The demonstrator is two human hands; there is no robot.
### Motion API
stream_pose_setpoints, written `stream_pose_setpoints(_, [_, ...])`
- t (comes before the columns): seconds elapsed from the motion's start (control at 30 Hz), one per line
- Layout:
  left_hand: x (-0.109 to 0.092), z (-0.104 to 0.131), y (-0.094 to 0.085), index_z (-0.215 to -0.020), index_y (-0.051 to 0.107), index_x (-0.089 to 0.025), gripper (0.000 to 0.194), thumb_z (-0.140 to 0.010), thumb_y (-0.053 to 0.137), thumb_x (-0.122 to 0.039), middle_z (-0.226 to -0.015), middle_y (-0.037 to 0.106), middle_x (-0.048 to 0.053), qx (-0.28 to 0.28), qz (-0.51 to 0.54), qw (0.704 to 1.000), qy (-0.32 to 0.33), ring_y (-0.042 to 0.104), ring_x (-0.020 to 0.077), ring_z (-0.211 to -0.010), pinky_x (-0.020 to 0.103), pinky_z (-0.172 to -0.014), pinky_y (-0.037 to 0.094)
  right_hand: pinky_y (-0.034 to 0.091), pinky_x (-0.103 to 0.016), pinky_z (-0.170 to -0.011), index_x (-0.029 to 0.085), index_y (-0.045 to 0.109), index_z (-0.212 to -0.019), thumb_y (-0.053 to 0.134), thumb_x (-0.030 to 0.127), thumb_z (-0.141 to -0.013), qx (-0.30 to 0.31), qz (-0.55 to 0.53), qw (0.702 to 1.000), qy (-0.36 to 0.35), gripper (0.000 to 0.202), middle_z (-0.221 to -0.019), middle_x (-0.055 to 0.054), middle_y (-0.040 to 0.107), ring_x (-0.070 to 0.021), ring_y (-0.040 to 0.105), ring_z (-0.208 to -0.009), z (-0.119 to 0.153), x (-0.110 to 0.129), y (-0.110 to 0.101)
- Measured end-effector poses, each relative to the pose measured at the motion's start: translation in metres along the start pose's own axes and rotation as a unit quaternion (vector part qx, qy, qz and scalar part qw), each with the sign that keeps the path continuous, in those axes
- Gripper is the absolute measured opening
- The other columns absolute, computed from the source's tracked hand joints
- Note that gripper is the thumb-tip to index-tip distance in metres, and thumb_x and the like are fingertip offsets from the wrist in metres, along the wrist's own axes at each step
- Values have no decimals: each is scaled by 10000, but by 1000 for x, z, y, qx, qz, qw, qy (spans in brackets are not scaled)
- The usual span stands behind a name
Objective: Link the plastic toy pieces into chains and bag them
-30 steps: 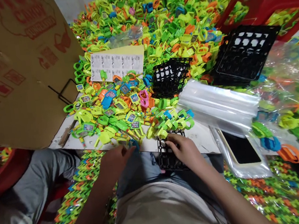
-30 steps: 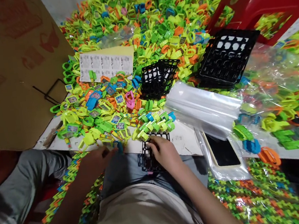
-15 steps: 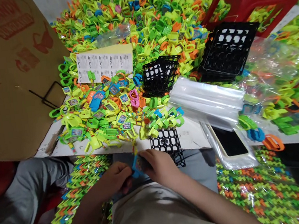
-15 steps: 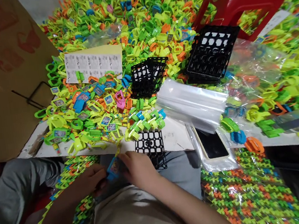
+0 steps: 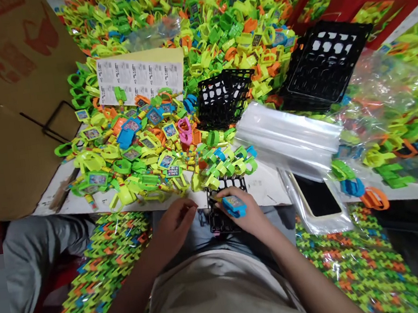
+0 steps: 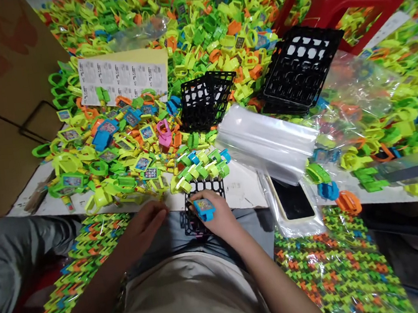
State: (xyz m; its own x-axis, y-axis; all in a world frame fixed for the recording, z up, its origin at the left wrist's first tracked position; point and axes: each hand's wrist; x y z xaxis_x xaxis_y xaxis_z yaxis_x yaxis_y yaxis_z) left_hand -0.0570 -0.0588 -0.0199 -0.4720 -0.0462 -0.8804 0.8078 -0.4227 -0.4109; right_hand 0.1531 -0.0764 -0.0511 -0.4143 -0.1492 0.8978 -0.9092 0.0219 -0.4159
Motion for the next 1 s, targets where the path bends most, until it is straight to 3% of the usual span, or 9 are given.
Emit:
stream_pose_setpoints(0.1, [5, -4, 5, -1034, 529, -213, 231, -889, 459, -378, -994, 570, 31, -36, 6, 999, 21, 550, 161, -925, 288, -836, 436, 468, -278, -742, 192, 601, -905, 590, 110, -735, 63, 4, 998, -15, 189, -884, -39, 653, -179, 627, -826, -1, 3, -2])
stream_pose_setpoints(0.3, [-1, -3, 14, -1085, 496, -218, 221, -894, 465, -325, -1044, 551, 47, -70, 52, 994, 72, 556, 159, -977, 288, -871, 455, 461, -288, -772, 183, 586, -941, 546, -5, -612, 138, 74, 988, -13, 381, -920, -57, 633, -201, 601, -889, -3, 23, -8])
stream_pose_setpoints(0.47, [1, -7, 19, -1066, 505, -213, 197, -905, 453, -314, -1024, 573, 44, -89, 49, 992, 80, 569, 152, -965, 281, -867, 465, 456, -278, -762, 181, 580, -900, 540, 2, -641, 153, 118, 981, 11, 317, -893, -55, 623, -195, 589, -862, -7, 29, -2])
stream_pose_setpoints(0.6, [10, -29, 28, -1073, 522, -200, 194, -902, 445, -251, -1037, 589, 53, -121, -52, 984, 120, 578, 152, -944, 287, -855, 466, 453, -283, -768, 178, 592, -870, 488, 27, -739, 110, 163, 980, 15, 226, -871, -67, 627, -195, 587, -844, -7, 19, 9])
stream_pose_setpoints(0.7, [15, -52, 35, -1011, 557, -189, 159, -879, 479, -230, -986, 627, 62, -86, -186, 970, 128, 594, 177, -932, 296, -848, 454, 460, -289, -750, 186, 591, -856, 496, 63, -760, 64, 178, 982, 10, 182, -850, -69, 639, -202, 592, -815, -2, 10, 13])
stream_pose_setpoints(0.8, [14, -67, 41, -914, 582, -178, 134, -878, 474, -248, -874, 650, 67, -12, -314, 947, 67, 625, 200, -859, 280, -732, 453, 465, -299, -750, 187, 588, -857, 490, 68, -759, 56, 186, 981, 4, 182, -859, -76, 645, -210, 595, -820, 1, 7, 12])
stream_pose_setpoints(1.0, [9, -75, 41, -994, 581, -146, 220, -896, 442, -285, -936, 660, 122, 25, -366, 929, 50, 625, 248, -919, 312, -751, 437, 469, -309, -754, 185, 590, -872, 499, 118, -804, 80, 191, 978, 2, 131, -879, -84, 650, -213, 596, -833, -1, 5, 9])
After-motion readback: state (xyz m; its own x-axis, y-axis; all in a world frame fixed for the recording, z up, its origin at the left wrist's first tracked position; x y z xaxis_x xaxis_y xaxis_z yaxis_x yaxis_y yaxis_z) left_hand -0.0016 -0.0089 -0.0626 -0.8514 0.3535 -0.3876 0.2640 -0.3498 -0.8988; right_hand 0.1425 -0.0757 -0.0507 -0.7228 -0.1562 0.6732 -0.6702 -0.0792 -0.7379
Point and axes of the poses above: each hand's wrist, its own z-axis away from the middle knuckle, its own y-axis out of the palm, x = y × z
